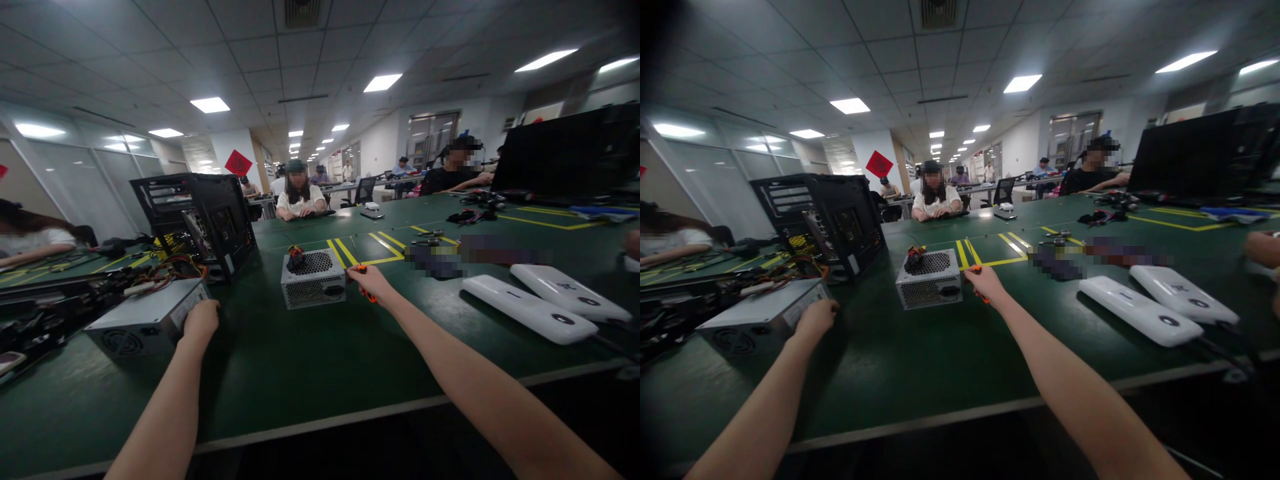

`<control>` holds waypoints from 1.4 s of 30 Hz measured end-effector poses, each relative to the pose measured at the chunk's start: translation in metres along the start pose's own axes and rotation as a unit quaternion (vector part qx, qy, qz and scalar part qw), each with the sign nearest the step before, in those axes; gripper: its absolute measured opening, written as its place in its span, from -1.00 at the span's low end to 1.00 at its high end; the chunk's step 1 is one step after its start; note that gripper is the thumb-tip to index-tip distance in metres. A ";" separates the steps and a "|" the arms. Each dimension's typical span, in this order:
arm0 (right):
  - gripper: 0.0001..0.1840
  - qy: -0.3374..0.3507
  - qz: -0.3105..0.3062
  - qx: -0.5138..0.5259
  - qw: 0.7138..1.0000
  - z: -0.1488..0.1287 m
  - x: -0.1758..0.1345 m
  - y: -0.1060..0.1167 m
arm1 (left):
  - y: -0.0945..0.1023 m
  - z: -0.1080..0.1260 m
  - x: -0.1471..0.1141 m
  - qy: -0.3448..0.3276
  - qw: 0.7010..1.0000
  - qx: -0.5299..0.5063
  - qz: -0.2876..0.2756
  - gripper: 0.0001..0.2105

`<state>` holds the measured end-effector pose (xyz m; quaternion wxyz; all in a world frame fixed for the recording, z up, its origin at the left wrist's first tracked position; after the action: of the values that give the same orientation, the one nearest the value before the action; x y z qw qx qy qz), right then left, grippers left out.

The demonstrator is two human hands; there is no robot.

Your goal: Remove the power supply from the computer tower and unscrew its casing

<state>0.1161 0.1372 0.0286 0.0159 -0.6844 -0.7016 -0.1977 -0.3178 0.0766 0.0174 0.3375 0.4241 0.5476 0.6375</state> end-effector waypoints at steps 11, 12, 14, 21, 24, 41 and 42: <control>-0.87 -0.007 0.008 0.008 1.000 0.004 0.004 0.007 | 0.002 0.001 -0.017 0.016 0.999 0.022 -0.036 -0.72; -0.88 -0.009 0.009 0.009 1.000 0.004 0.004 0.007 | 0.000 0.001 -0.018 0.013 0.998 0.029 -0.047 -0.74; -0.88 -0.010 0.008 0.012 1.000 0.003 0.003 0.008 | -0.004 0.003 -0.020 -0.003 0.997 0.039 -0.069 -0.76; -0.86 -0.007 0.004 0.010 1.000 -0.004 -0.001 0.011 | -0.008 0.013 -0.022 -0.060 0.992 -0.033 -0.110 -0.72; -0.85 -0.009 0.002 0.007 1.000 -0.005 -0.002 0.011 | -0.009 0.013 -0.023 -0.059 0.989 -0.074 -0.116 -0.76; -0.67 -0.071 -0.067 -0.018 0.995 0.010 -0.003 -0.007 | 0.020 0.253 -0.129 -0.306 0.924 -0.210 -0.088 -0.87; -0.67 -0.072 -0.070 -0.021 0.995 0.010 -0.004 -0.008 | 0.022 0.263 -0.131 -0.295 0.932 -0.202 -0.058 -0.88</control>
<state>0.1111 0.1370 0.0161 -0.0633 -0.6465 -0.7425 -0.1634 -0.0238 0.0642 0.0274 0.5989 0.4832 0.3064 0.5603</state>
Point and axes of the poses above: each hand's wrist, its own x-axis towards the middle knuckle, its own y-axis out of the back of the hand, z = x × y, the point moved 9 cm from there along x, towards the middle knuckle, and after that the axes turned 8 degrees about y, right-handed, at the moved point
